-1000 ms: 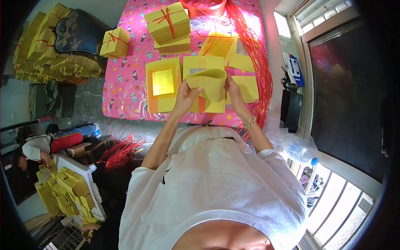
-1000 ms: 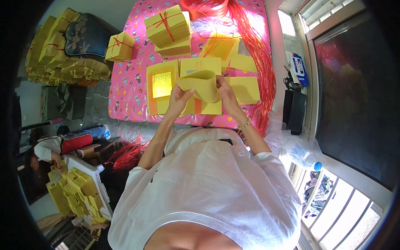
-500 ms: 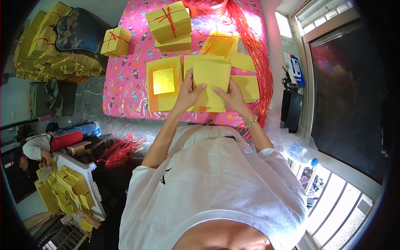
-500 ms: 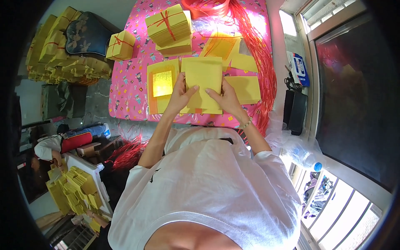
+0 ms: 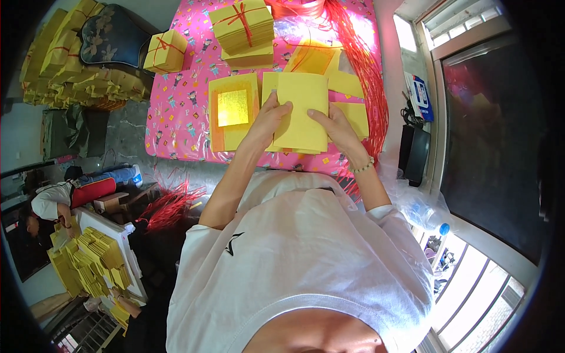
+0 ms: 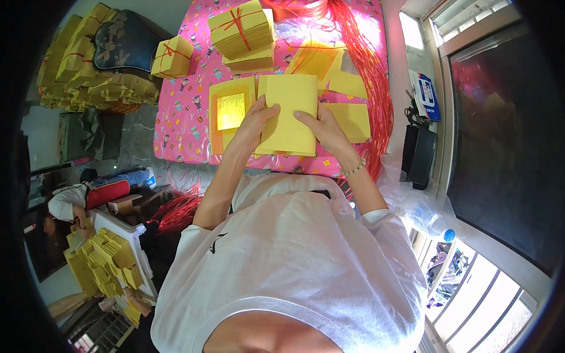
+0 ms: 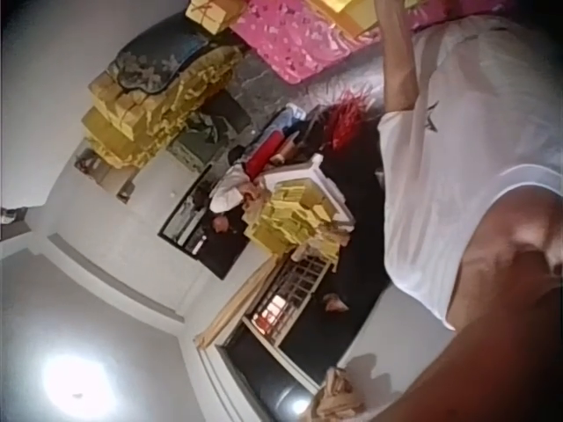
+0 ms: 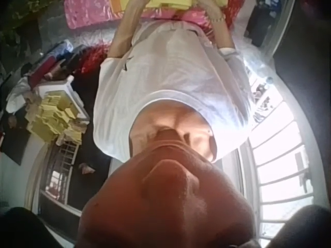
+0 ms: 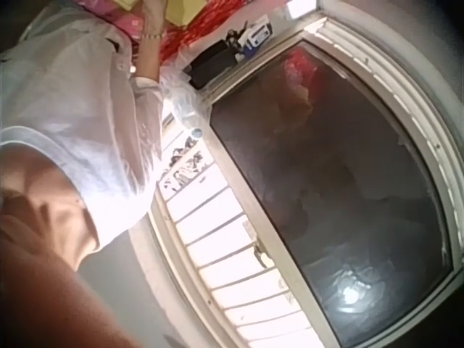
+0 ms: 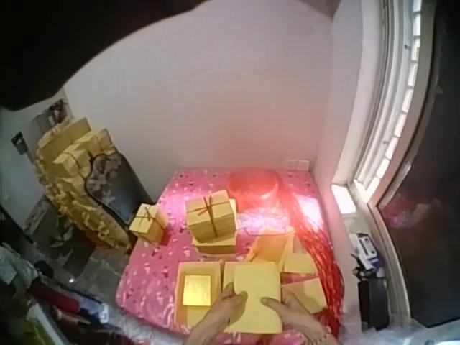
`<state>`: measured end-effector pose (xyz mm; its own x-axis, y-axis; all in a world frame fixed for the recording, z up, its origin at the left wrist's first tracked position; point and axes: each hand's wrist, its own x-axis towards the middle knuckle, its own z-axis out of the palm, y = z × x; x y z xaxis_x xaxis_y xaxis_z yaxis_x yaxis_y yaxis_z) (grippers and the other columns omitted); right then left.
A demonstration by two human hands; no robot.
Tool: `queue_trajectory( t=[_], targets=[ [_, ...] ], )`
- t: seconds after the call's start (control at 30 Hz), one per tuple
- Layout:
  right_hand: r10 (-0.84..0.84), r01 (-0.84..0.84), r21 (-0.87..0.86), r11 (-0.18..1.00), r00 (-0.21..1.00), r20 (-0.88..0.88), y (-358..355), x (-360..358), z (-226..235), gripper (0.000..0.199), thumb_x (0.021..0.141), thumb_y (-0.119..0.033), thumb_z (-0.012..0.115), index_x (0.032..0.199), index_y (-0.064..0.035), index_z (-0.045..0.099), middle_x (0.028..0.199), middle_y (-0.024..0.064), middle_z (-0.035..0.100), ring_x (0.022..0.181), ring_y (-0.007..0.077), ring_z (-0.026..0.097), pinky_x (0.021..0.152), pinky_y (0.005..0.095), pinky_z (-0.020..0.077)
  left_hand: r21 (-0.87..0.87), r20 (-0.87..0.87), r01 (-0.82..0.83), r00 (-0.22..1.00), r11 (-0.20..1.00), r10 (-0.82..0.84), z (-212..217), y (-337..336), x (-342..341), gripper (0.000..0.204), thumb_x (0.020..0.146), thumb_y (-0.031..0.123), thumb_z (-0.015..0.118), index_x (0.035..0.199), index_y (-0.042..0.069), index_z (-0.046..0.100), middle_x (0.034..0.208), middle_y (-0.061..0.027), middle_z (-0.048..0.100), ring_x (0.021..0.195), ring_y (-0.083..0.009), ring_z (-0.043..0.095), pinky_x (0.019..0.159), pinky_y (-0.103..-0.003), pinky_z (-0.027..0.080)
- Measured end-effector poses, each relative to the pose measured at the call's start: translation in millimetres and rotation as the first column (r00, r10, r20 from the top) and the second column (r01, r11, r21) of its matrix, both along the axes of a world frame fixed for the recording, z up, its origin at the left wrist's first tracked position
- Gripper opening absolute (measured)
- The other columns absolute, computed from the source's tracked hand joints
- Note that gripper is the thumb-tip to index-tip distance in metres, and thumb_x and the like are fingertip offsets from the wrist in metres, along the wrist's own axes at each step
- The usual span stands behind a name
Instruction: Folding and stacking sheets of joss paper with foil centers.
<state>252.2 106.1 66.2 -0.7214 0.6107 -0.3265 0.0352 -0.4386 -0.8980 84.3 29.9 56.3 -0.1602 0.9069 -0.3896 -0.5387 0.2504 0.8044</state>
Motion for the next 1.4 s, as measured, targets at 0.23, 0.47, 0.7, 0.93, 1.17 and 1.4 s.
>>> queue_trajectory(
  t=[0.23, 0.47, 0.7, 0.93, 1.17, 1.4],
  targets=[
    [-0.029, 0.036, 0.143, 0.989, 0.998, -0.057, -4.1, 2.3, -8.3, 0.040, 0.091, -0.011, 0.059, 0.126, 0.0021, 0.047, 0.114, 0.0078, 0.060, 0.101, 0.0120, 0.058, 0.085, 0.0272, 0.0484, -0.005, -0.025, -0.054, 0.998, 0.999, 0.053, 3.4, -0.9, 5.3, 0.034, 0.094, 0.010, 0.050, 0.128, 0.004, 0.046, 0.114, -0.0071, 0.061, 0.099, -0.0149, 0.061, 0.084, -0.028, 0.049],
    [-0.079, 0.085, 0.224, 0.971, 0.996, -0.039, -10.1, 6.2, -0.8, 0.038, 0.091, -0.013, 0.061, 0.124, 0.0016, 0.050, 0.112, 0.0068, 0.061, 0.099, 0.0107, 0.058, 0.085, 0.0266, 0.0484, 0.249, -0.256, -0.037, 0.961, 0.968, 0.103, 14.7, -8.0, 21.3, 0.041, 0.097, 0.009, 0.045, 0.135, -0.001, 0.033, 0.121, -0.0112, 0.054, 0.109, -0.0149, 0.052, 0.091, -0.028, 0.043],
    [-0.108, 0.119, 0.173, 0.978, 0.992, -0.072, -12.3, 5.0, 3.8, 0.030, 0.092, -0.014, 0.060, 0.117, 0.0015, 0.055, 0.107, 0.0051, 0.064, 0.094, 0.0092, 0.059, 0.081, 0.0249, 0.0493, 0.331, -0.447, -0.019, 0.878, 0.943, 0.174, 26.8, -13.2, 26.7, 0.037, 0.098, 0.009, 0.042, 0.132, -0.003, 0.032, 0.118, -0.0121, 0.052, 0.106, -0.0151, 0.051, 0.091, -0.028, 0.042],
    [-0.197, 0.231, 0.219, 0.948, 0.966, -0.166, -12.0, 1.0, 13.5, 0.030, 0.093, -0.015, 0.060, 0.117, 0.0015, 0.056, 0.108, 0.0055, 0.064, 0.093, 0.0083, 0.059, 0.079, 0.0242, 0.0496, 0.367, -0.355, -0.063, 0.913, 0.928, 0.202, 30.3, -13.2, 30.9, 0.037, 0.098, 0.010, 0.042, 0.132, -0.002, 0.032, 0.119, -0.0123, 0.052, 0.107, -0.0153, 0.051, 0.091, -0.028, 0.042],
    [-0.332, 0.350, 0.192, 0.917, 0.936, -0.121, -6.2, -2.6, 22.4, 0.022, 0.094, -0.017, 0.059, 0.106, 0.0008, 0.062, 0.092, 0.0012, 0.066, 0.081, 0.0050, 0.060, 0.073, 0.0215, 0.0491, 0.341, -0.378, -0.034, 0.910, 0.939, 0.170, 15.2, -13.3, 27.4, 0.043, 0.098, 0.010, 0.042, 0.137, -0.002, 0.028, 0.122, -0.0118, 0.051, 0.111, -0.0150, 0.049, 0.095, -0.028, 0.040],
    [-0.355, 0.353, 0.283, 0.892, 0.934, -0.048, 11.0, 10.2, 6.8, 0.020, 0.094, -0.019, 0.058, 0.081, -0.0038, 0.059, 0.074, -0.0043, 0.059, 0.070, 0.0010, 0.054, 0.067, 0.0194, 0.0480, 0.291, -0.351, -0.012, 0.929, 0.957, 0.118, 15.6, -14.7, 30.6, 0.035, 0.098, 0.012, 0.044, 0.131, 0.001, 0.038, 0.123, -0.0080, 0.051, 0.114, -0.0134, 0.047, 0.097, -0.028, 0.036]
  ],
)
